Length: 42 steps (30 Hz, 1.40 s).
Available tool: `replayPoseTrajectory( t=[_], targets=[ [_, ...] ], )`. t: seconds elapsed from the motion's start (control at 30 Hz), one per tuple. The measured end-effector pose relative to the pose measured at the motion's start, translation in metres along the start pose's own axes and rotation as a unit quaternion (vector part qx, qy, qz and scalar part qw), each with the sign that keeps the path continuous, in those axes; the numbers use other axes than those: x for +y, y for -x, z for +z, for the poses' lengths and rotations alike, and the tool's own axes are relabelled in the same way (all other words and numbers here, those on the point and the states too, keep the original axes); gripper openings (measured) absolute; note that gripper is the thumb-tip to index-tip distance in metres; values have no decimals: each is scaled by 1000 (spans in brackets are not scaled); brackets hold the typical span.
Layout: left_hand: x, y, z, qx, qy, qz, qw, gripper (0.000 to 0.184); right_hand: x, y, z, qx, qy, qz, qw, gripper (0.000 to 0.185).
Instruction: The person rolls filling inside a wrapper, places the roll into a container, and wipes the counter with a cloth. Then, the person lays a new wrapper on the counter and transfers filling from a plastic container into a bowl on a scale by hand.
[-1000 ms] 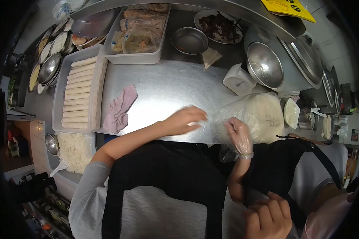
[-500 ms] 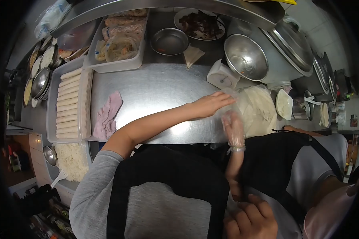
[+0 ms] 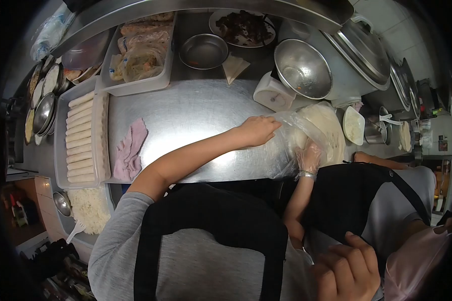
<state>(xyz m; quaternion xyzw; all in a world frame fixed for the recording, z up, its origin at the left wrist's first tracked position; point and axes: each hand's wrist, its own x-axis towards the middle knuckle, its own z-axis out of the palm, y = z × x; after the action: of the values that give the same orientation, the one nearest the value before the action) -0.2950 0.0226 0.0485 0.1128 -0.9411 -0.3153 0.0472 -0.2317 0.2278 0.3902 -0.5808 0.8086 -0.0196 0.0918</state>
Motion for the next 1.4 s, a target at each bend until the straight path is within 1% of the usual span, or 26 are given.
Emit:
replayPoseTrajectory(
  t=[0.03,0.1,0.3,0.43,0.53,0.6,0.63,0.7,0.77,0.83,0.87,0.93,0.97,1.07,1.13,1.17,1.2,1.27,1.3,1.33,1.37,1.4],
  targets=[
    [-1,4,-1,0,1,0,1000,39,0,-2,1,-4,-1,-2,1000,13],
    [-4,12,-4,12,13,2,1000,30,-1,-5,4,-12,-3,-5,1000,13],
    [-11,28,-15,22,37,-20,999,33,5,4,-5,-31,-7,-21,999,15],
    [-20,47,-20,35,56,-24,998,36,8,10,4,-44,-14,-28,999,16],
    [-31,65,-22,51,72,-32,996,37,6,10,10,-53,-21,-35,998,17],
    [-40,82,-26,92,85,-51,991,36,7,10,13,-58,-23,-38,997,18],
    [-44,92,-31,93,84,-50,991,36,7,11,14,-61,-24,-40,997,18],
    [-54,116,-41,100,137,-98,981,36,10,11,17,-68,-27,-44,996,19],
    [-62,142,-45,139,172,-132,966,36,13,9,20,-76,-30,-46,996,20],
    [-74,167,-45,155,189,-163,956,35,17,10,26,-85,-33,-48,995,20],
    [-75,177,-46,154,190,-163,956,35,18,10,26,-90,-34,-49,994,21],
    [-72,192,-47,184,217,-221,933,35,22,10,30,-97,-39,-50,993,21],
    [-68,192,-46,183,217,-220,933,35,24,10,32,-101,-40,-50,993,22],
    [-51,185,-50,181,232,-209,933,34,24,20,32,-109,-45,-50,992,23],
    [-32,169,-53,160,237,-169,943,34,34,22,35,-120,-71,-52,989,24],
    [-26,160,-51,159,236,-165,944,34,43,20,38,-116,-90,-44,988,24],
    [-19,149,-49,149,238,-127,951,34,57,13,49,-93,-110,-26,989,25],
    [-4,124,-42,116,243,-59,961,33,116,-32,108,18,-109,27,993,26],
    [4,109,-37,93,246,-29,964,33,153,-60,142,78,-92,41,992,27],
    [13,94,-33,62,225,10,972,33,191,-89,179,116,-56,65,990,28],
    [22,77,-29,31,204,49,977,34,229,-119,214,134,-16,95,986,28],
    [30,58,-23,7,214,60,975,34,260,-144,241,134,24,134,982,29]
  ],
)
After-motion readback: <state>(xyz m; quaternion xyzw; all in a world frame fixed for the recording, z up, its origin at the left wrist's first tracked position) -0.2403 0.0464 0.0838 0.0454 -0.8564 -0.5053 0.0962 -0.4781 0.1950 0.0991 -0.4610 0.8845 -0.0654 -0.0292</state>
